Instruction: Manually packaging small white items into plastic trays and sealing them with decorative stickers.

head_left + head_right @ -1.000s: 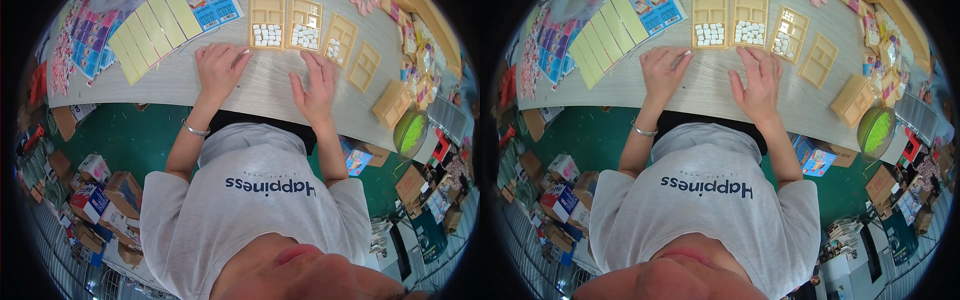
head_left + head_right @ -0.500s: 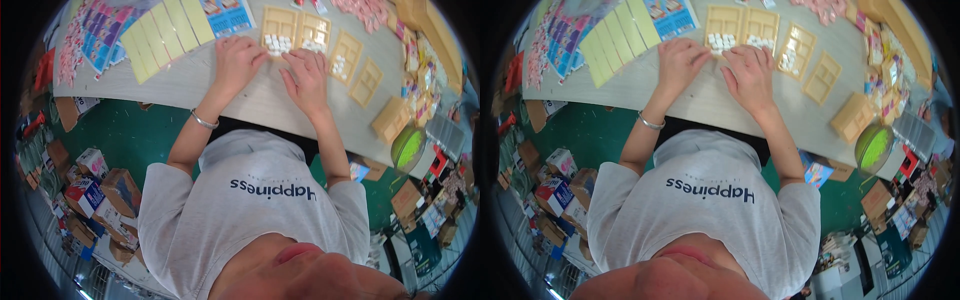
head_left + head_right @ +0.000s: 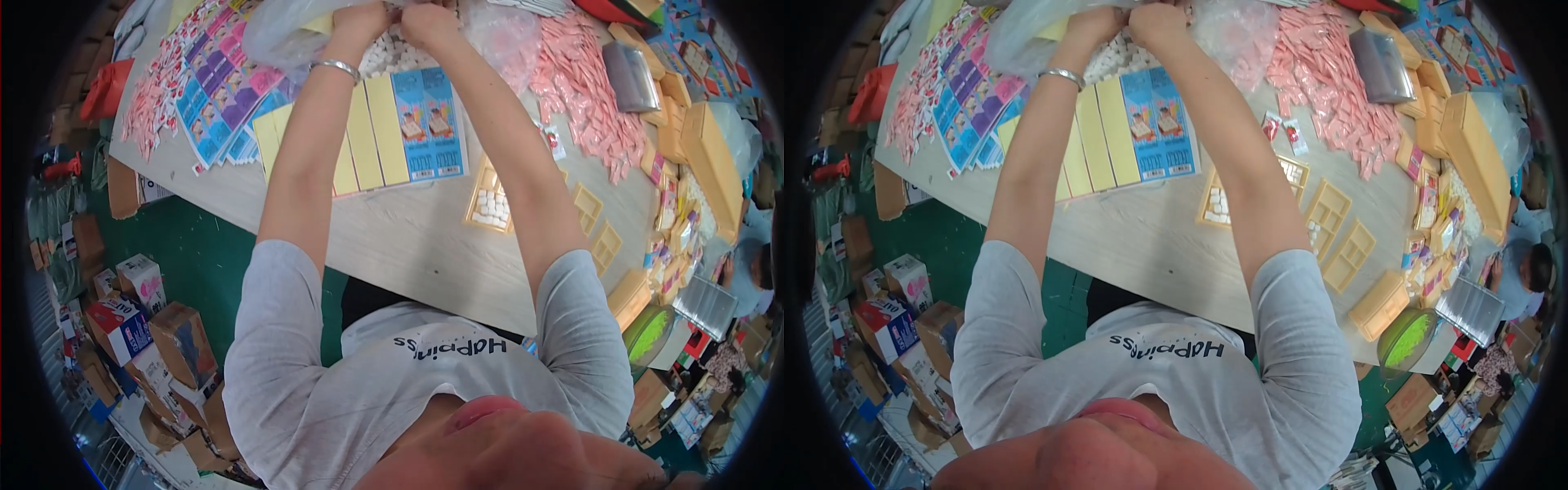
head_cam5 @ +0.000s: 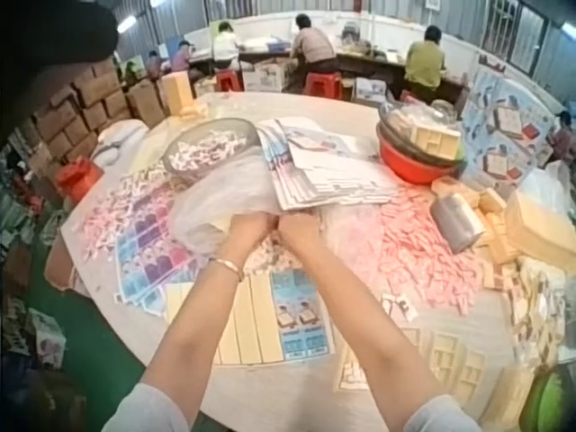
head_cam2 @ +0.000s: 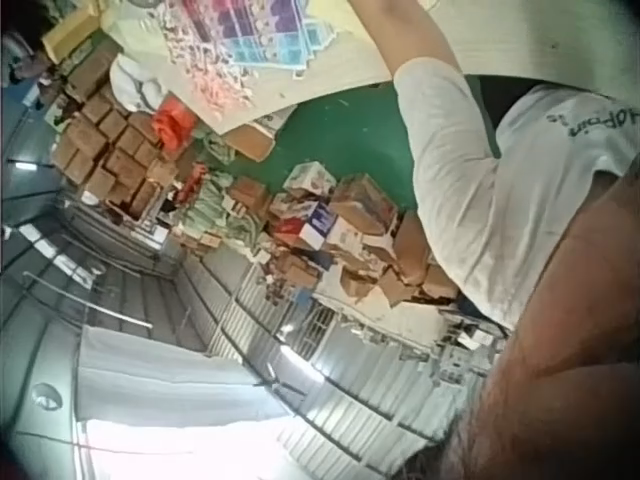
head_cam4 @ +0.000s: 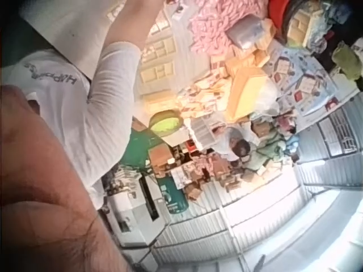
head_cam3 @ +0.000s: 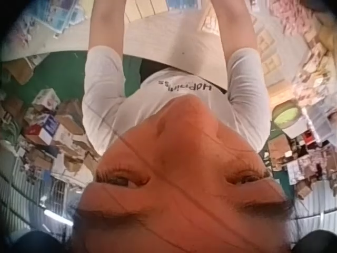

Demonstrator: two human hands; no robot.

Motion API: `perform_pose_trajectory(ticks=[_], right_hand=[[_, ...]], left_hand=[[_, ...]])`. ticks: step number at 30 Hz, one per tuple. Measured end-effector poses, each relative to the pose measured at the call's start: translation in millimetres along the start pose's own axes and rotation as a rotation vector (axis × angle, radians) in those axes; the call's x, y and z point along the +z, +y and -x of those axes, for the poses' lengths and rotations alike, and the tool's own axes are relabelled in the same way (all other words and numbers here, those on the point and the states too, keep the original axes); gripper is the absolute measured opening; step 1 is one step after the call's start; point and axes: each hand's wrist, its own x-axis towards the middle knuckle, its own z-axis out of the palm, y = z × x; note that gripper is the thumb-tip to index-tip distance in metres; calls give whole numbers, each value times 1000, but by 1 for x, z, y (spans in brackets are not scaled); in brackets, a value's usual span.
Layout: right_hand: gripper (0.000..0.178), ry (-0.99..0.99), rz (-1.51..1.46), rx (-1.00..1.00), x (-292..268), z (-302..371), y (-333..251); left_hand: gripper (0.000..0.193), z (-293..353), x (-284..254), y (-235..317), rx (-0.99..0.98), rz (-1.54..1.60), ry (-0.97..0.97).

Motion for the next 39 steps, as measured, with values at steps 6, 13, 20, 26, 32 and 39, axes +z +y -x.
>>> perform_pose_trajectory(ticks=[6,13,20,26,32,39], right_hand=[[43,635,220,-129,43,-53,52],[47,739,133,-211,37,-36,48],[34,260,-39,-14,27,-29,16],[25,420,-76,14,10,4,-7],[24,431,-200,58,22,27,31],[19,218,-1530,491,1,7,-19]], left_hand=[[41,-28,30,6,-34,-60,331],[32,-9,26,5,114,54,464],[43,-16,48,-54,13,-168,299],[41,-33,7,-91,223,-396,372],[41,-61,39,-75,108,-250,46],[34,-43,10,-165,-346,917,-38]])
